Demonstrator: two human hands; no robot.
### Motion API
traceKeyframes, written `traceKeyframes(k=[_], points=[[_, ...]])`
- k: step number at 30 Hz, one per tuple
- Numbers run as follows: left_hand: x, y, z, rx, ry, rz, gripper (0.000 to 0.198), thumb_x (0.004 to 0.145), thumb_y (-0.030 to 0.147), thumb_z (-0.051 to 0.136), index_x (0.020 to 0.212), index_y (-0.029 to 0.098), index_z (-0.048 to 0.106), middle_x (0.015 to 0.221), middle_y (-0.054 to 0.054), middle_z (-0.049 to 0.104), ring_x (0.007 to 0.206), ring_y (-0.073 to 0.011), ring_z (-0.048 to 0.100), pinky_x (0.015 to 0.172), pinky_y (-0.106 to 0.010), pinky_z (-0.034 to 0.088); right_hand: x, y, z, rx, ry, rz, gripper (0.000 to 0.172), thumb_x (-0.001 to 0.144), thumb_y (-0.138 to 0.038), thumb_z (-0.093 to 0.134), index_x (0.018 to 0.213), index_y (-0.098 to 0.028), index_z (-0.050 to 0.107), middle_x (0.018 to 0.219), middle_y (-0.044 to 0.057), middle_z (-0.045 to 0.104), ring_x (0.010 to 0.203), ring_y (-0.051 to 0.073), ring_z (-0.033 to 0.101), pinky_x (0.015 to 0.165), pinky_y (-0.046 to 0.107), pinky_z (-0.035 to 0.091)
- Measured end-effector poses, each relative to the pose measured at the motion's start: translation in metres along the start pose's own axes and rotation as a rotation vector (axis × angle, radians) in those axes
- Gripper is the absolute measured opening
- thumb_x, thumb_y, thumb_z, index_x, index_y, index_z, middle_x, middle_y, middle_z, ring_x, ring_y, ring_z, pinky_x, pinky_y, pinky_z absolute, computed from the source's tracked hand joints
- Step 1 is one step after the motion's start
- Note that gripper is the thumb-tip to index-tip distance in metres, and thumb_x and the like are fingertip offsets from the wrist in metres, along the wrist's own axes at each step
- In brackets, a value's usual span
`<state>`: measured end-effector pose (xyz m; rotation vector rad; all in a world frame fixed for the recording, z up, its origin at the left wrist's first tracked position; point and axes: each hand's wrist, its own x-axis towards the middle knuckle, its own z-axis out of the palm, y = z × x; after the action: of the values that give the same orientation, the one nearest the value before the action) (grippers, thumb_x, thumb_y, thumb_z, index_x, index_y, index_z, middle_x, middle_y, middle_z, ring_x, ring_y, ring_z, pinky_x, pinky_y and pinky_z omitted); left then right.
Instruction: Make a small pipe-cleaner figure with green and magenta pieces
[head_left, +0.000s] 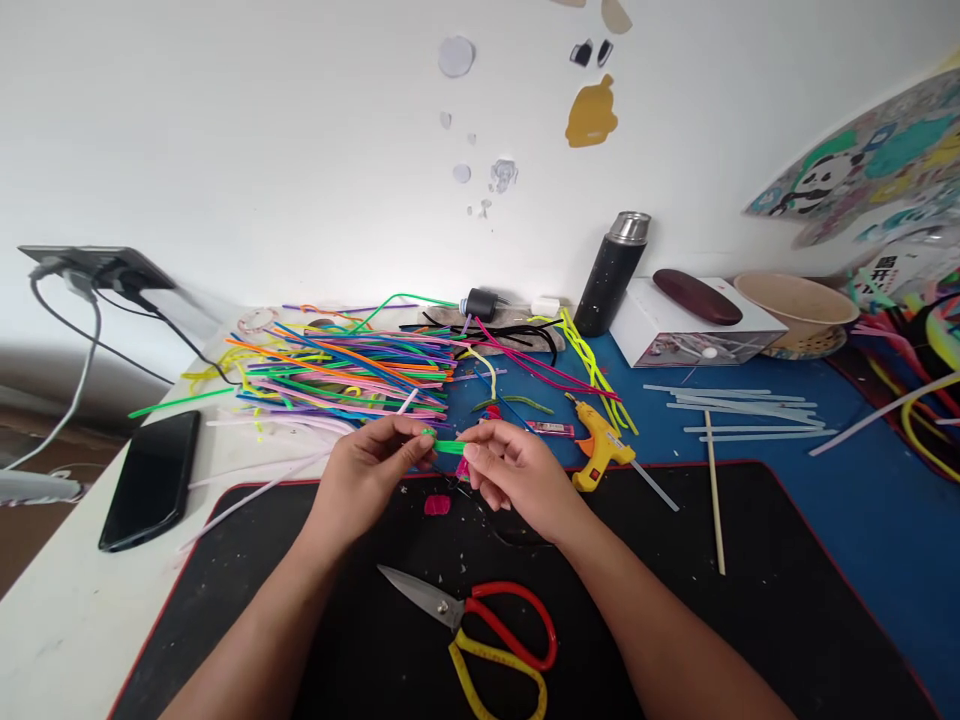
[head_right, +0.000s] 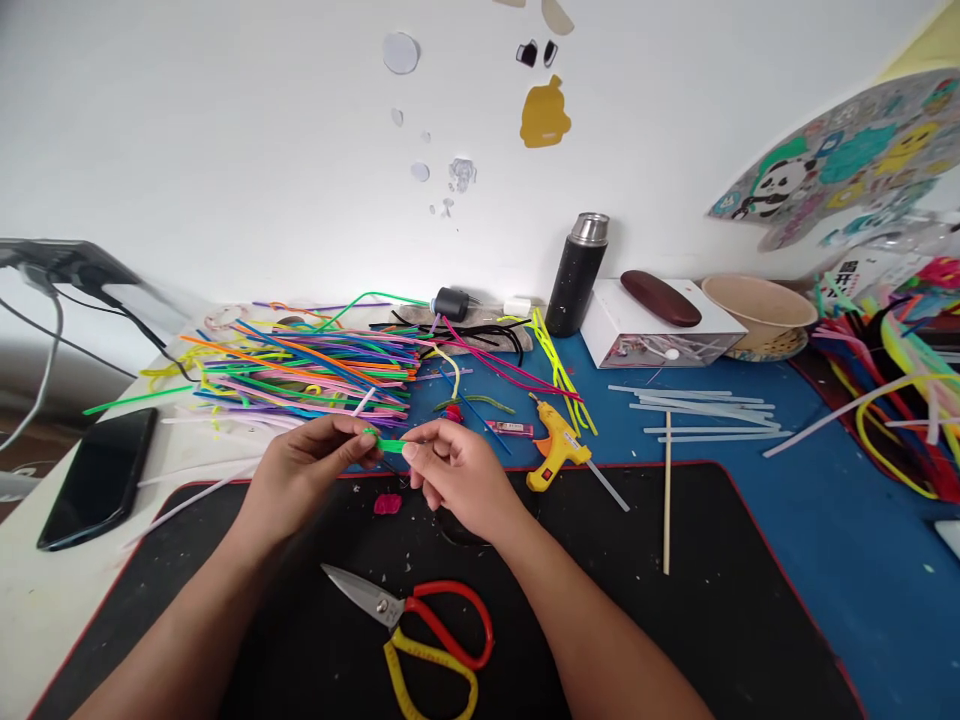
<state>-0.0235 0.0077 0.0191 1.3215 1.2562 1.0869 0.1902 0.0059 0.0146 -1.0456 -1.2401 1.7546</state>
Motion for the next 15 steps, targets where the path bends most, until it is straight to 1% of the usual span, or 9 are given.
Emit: traceKeyframes(k=[2,4,6,8,10,12,15], points=[[0.002,-0.001,0.0,-0.116,0.021,-0.086,0.031,0.083,0.047,0.087,0.087,0.019,0.073,0.074,-0.002,0.076,0.067,-0.0186,0.073,0.068,-0.029,0.061,0.001,0.0,-0.001,0.011,0.021,-0.004,0.034,0.094,-0.049,0.071,0.11,-0.02,0.066,0.073,-0.004,0.064,0.044,0.009,0.052,0.042,0.022,0.032],[0.002,0.0,0.002,-0.156,0.007,-0.127,0.036,0.079,0.05,0.089,0.086,0.019,0.072,0.074,-0.002,0.077,0.066,-0.0191,0.073,0.067,-0.03,0.062,0.002,0.003,-0.001,0.002,0.023,-0.004,0.034,0.093,-0.049,0.072,0.109,-0.02,0.066,0.074,-0.003,0.065,0.044,0.009,0.053,0.041,0.022,0.034],[0.001,0.001,0.006,-0.149,-0.039,-0.138,0.04,0.078,0.053,0.089,0.087,0.018,0.073,0.075,-0.003,0.077,0.066,-0.0196,0.074,0.067,-0.031,0.063,0.003,0.005,0.0,-0.022,0.033,-0.022,0.032,0.094,-0.049,0.071,0.107,-0.02,0.067,0.073,-0.003,0.065,0.045,0.009,0.053,0.042,0.022,0.035],[-0.001,0.002,0.009,-0.109,-0.088,-0.126,0.041,0.08,0.056,0.087,0.089,0.018,0.073,0.075,-0.004,0.077,0.066,-0.0197,0.074,0.067,-0.031,0.064,0.003,0.007,0.002,-0.072,0.067,-0.05,0.028,0.095,-0.047,0.068,0.102,-0.02,0.068,0.071,-0.003,0.064,0.046,0.009,0.053,0.043,0.022,0.037],[-0.002,0.003,0.011,-0.059,-0.107,-0.102,0.041,0.083,0.057,0.084,0.091,0.018,0.074,0.075,-0.004,0.077,0.067,-0.0199,0.075,0.068,-0.031,0.063,0.003,0.008,0.003,-0.124,0.106,-0.073,0.024,0.097,-0.044,0.067,0.098,-0.02,0.068,0.07,-0.004,0.063,0.048,0.009,0.053,0.046,0.023,0.039],[-0.003,0.002,0.011,-0.032,-0.081,-0.087,0.041,0.084,0.058,0.083,0.09,0.018,0.073,0.076,-0.004,0.077,0.068,-0.0204,0.075,0.068,-0.032,0.064,0.002,0.008,0.004,-0.148,0.117,-0.073,0.022,0.097,-0.043,0.066,0.098,-0.021,0.069,0.07,-0.004,0.063,0.05,0.01,0.055,0.048,0.023,0.041],[-0.003,0.001,0.009,-0.047,-0.011,-0.084,0.041,0.083,0.057,0.083,0.09,0.019,0.071,0.075,-0.002,0.076,0.068,-0.021,0.075,0.068,-0.032,0.065,0.002,0.008,0.003,-0.148,0.1,-0.046,0.024,0.095,-0.044,0.068,0.104,-0.021,0.068,0.072,-0.004,0.063,0.05,0.011,0.055,0.047,0.024,0.042]])
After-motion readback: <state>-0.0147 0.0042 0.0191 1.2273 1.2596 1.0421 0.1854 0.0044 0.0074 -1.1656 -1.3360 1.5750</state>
